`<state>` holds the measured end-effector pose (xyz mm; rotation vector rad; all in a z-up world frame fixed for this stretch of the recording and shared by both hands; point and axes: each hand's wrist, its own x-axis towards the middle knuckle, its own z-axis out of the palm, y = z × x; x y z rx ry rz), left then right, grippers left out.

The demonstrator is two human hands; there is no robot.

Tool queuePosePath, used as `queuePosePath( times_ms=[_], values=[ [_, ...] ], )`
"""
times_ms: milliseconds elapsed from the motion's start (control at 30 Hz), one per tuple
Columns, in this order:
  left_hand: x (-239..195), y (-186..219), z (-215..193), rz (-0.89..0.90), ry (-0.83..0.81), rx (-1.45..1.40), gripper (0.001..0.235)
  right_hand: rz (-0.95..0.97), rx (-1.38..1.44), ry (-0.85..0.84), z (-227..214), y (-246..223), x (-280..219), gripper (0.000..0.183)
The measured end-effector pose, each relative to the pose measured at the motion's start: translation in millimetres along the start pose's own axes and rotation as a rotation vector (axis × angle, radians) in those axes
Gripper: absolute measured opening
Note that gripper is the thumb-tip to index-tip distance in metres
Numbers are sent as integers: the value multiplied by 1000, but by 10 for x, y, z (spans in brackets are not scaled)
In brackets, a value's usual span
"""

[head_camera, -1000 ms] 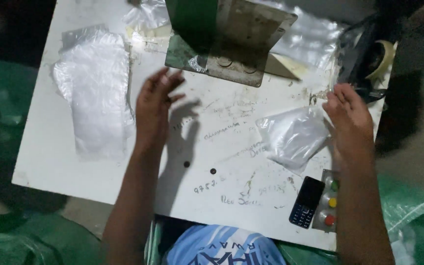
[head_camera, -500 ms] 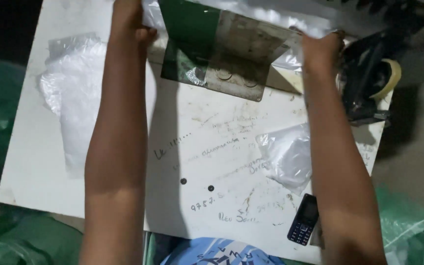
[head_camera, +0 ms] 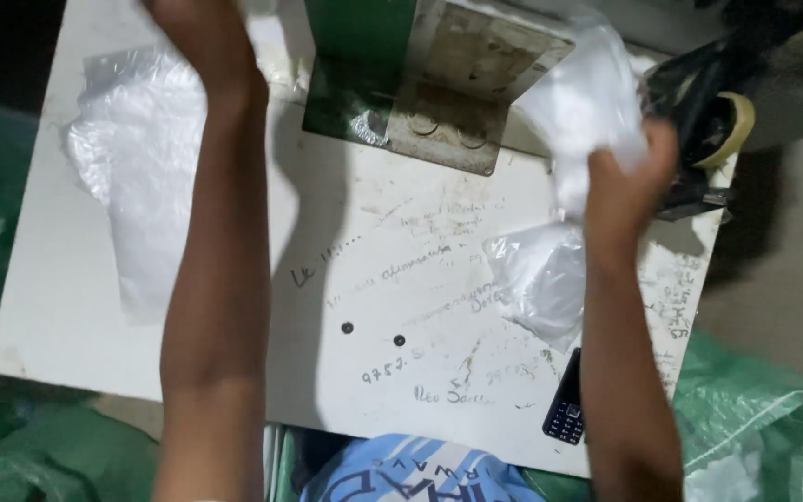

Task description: Operating a packaging machine and manually folding and stacking plastic bags at a workstation.

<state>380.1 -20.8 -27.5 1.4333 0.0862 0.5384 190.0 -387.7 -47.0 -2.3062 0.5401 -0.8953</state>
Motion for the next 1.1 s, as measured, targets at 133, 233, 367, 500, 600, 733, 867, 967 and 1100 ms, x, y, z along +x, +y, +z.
queuePosePath(
  times_ms=[133, 233, 367, 500, 600, 733, 867, 967, 1100],
  values=[
    [-831, 683, -530, 71, -159, 174, 73, 779, 470, 70, -765, -767, -854, 75],
    [-1388, 1205, -686, -197, -578, 216, 66, 1030, 547, 100, -995, -889, -1344, 56],
    [-1747, 830, -749, -443, -982, 415, 60, 1277, 606, 57, -1165, -887, -1857, 30],
    [-2234, 596, -817, 54, -814, 977, 103, 1267, 610, 60, -1222, -1214, -1957, 51],
    [-2731, 852, -707, 243, -843, 1206, 102, 1287, 615, 13, -1316, -1394, -2096, 53],
    [-3175, 789, -737, 826, -1121, 565, 34, 1344, 690, -142, -1422, -1277, -2348, 55],
    [-3301, 613, -892, 223, -1133, 187, 56, 1015, 1008, -561, -1962, 778, -3219, 82],
    [-2959, 1275, -818, -605, -1211, 197, 36, 696, 1089, -850, -1680, -267, -2382, 155],
    [-2858, 1354, -791, -1023, -1265, 281, 37, 827, 1321, -1077, -1531, -542, -2233, 142]
  ],
)
